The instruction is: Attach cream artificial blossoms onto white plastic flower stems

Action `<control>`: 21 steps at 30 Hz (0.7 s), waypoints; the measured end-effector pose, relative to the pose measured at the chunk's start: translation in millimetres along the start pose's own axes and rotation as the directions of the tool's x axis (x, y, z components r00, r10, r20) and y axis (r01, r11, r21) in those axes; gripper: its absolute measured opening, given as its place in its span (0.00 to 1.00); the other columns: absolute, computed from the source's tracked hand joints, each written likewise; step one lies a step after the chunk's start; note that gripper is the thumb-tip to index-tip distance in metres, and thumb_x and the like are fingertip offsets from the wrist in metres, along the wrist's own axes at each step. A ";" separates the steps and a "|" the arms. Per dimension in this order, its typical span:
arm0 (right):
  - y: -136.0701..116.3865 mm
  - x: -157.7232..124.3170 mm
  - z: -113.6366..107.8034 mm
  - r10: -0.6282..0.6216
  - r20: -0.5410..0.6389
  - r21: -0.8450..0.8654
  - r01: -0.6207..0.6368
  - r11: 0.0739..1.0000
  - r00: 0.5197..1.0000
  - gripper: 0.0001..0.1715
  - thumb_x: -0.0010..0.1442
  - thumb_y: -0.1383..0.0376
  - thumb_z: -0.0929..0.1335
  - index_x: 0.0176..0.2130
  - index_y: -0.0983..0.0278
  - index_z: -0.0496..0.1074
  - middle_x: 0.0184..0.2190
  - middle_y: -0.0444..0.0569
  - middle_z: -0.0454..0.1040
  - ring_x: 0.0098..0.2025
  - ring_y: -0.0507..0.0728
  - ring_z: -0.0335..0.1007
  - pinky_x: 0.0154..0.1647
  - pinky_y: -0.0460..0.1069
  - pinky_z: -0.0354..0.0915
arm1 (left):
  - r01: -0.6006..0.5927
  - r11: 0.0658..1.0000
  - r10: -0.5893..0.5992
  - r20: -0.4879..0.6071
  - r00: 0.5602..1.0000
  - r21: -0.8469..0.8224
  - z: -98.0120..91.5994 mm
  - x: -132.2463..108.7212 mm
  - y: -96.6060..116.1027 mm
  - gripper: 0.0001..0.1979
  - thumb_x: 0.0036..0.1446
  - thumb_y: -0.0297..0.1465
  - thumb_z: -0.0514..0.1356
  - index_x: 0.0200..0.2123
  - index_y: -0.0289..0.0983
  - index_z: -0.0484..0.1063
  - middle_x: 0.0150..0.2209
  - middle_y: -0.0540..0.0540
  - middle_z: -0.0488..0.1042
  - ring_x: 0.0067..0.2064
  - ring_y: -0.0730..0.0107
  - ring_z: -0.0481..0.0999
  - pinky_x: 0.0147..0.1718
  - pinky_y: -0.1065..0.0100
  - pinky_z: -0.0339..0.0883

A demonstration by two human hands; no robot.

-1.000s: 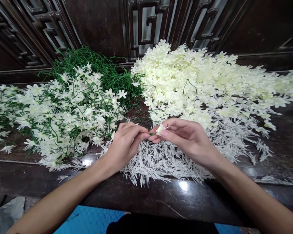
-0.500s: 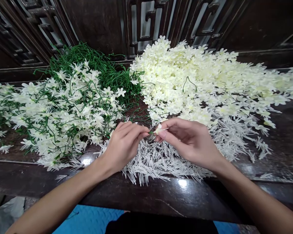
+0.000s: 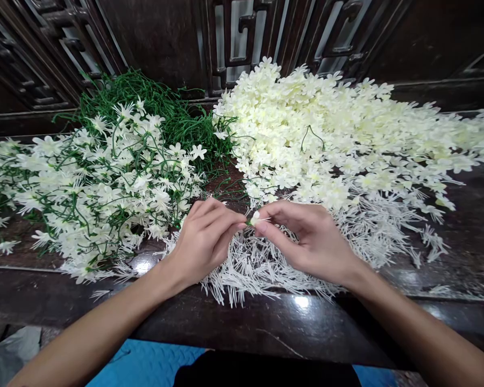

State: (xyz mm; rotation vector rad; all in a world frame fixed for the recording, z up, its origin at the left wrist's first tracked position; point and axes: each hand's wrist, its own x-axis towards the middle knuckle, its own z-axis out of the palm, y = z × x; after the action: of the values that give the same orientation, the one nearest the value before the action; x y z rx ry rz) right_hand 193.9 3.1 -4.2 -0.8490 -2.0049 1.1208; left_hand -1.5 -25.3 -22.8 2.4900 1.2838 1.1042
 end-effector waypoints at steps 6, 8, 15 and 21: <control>1.9 -1.0 3.5 -0.034 0.008 0.022 0.034 0.999 0.999 0.05 0.62 0.68 0.65 0.35 0.61 0.71 0.29 0.45 0.74 0.29 0.53 0.71 0.28 0.50 0.68 | 0.012 0.995 -0.012 -0.003 1.000 -0.094 2.0 -1.9 1.4 0.10 0.59 0.20 0.56 0.40 0.38 0.70 0.28 0.50 0.78 0.30 0.69 0.73 0.33 0.64 0.63; 2.5 -1.7 4.9 -0.045 -0.003 0.008 0.045 0.999 0.999 0.06 0.62 0.69 0.65 0.36 0.61 0.71 0.29 0.45 0.74 0.28 0.53 0.71 0.27 0.50 0.68 | 0.013 0.991 -0.015 -0.014 1.000 -0.130 2.5 -2.5 2.4 0.11 0.59 0.19 0.55 0.41 0.38 0.70 0.28 0.50 0.78 0.28 0.71 0.73 0.33 0.64 0.64; 3.2 -3.9 8.9 -0.107 -0.033 -0.075 0.104 0.992 0.994 0.09 0.61 0.71 0.64 0.38 0.60 0.73 0.29 0.45 0.76 0.28 0.53 0.73 0.26 0.50 0.70 | 0.058 0.969 -0.066 -0.022 0.998 -0.242 4.7 -3.4 5.0 0.09 0.60 0.19 0.53 0.38 0.36 0.71 0.27 0.47 0.76 0.28 0.71 0.73 0.30 0.67 0.69; 8.9 -6.1 12.4 -0.266 -0.099 -0.173 0.246 0.954 0.959 0.11 0.60 0.74 0.65 0.40 0.62 0.72 0.31 0.45 0.78 0.32 0.54 0.76 0.29 0.50 0.75 | 0.073 0.950 -0.086 -0.029 0.996 -0.304 5.3 -2.4 5.9 0.09 0.59 0.19 0.53 0.37 0.34 0.72 0.27 0.47 0.75 0.28 0.73 0.74 0.28 0.69 0.70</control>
State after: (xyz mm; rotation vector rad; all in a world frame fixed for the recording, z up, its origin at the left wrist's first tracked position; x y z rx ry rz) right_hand 189.2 -3.6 -18.5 -0.6917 -2.0531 0.7536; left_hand 5.0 -29.8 -25.5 2.1839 1.1164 1.2348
